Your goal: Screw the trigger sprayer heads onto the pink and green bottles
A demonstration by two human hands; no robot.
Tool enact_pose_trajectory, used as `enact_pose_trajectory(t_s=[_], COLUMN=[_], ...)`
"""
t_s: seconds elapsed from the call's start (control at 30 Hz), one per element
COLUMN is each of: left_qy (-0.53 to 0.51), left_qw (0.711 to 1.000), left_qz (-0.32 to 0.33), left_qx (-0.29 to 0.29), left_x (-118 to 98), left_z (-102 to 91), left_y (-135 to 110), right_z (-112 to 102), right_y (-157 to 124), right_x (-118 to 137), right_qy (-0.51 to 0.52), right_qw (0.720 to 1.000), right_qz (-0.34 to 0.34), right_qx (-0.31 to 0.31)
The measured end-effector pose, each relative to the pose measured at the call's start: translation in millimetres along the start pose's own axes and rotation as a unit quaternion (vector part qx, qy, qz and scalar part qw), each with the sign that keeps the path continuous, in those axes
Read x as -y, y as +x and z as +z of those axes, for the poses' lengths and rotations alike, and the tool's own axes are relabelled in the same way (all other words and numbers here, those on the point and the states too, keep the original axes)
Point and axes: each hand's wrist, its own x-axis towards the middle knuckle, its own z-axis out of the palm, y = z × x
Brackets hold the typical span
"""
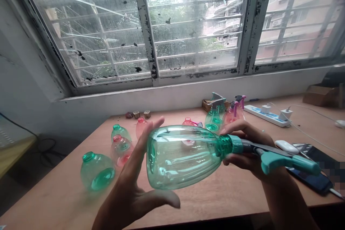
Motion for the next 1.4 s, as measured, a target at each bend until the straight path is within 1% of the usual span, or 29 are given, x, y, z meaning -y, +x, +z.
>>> enact_pose_trajectory(t_s=[0.13,0.23,0.33,0.5,0.57,0.7,0.8,0.97,1.07,1.17,1.3,1.4], left_qy=[0.044,0.036,0.015,0.008,0.007,0.037,0.041,0.029,0.03,0.032,0.012,0.003], left_qw=[0.999,0.999,0.999,0.999,1.0,0.999,0.999,0.999,0.998,0.998,1.0,1.0], left_qz=[-0.008,0.017,0.035,0.036,0.027,0.001,-0.007,0.035,0.04,0.023,-0.013,-0.016], left_qx=[-0.012,-0.025,-0.018,0.007,0.012,0.005,0.006,0.001,0.023,0.04,0.008,-0.012], left_x=[0.3,0.9,0.4,-4.4,-5.9,-6.1,-4.5,-2.3,-4.3,-7.1,-7.1,-5.9], left_z=[-2.4,-0.2,3.2,2.2,0.5,-1.1,-0.7,1.3,1.1,0.4,1.4,2.1], left_y=[-0.3,-0.8,-1.6,-0.8,0.5,2.1,1.6,-0.1,-0.2,0.2,0.4,0.3], right_z=[0.7,0.5,0.4,1.3,1.6,1.6,2.5,4.4,3.7,2.4,1.9,2.3], right_y=[0.0,-0.1,-0.3,0.3,0.7,1.1,1.2,1.3,0.8,0.4,1.2,1.7], right_x=[-0.9,-0.9,0.0,1.1,1.0,0.3,0.5,2.6,2.3,0.8,-0.6,-0.1], right_qy=[0.002,0.012,0.025,0.03,0.034,0.026,0.02,0.038,0.038,0.024,0.01,0.011], right_qw=[1.0,1.0,1.0,0.999,0.999,1.0,0.999,0.997,0.998,0.999,0.999,0.999], right_qz=[0.001,0.005,0.014,0.015,0.013,0.009,0.02,0.035,0.039,0.031,0.029,0.035], right_qx=[-0.001,-0.001,-0.005,-0.009,-0.009,-0.005,-0.023,-0.05,-0.04,-0.023,-0.018,-0.012])
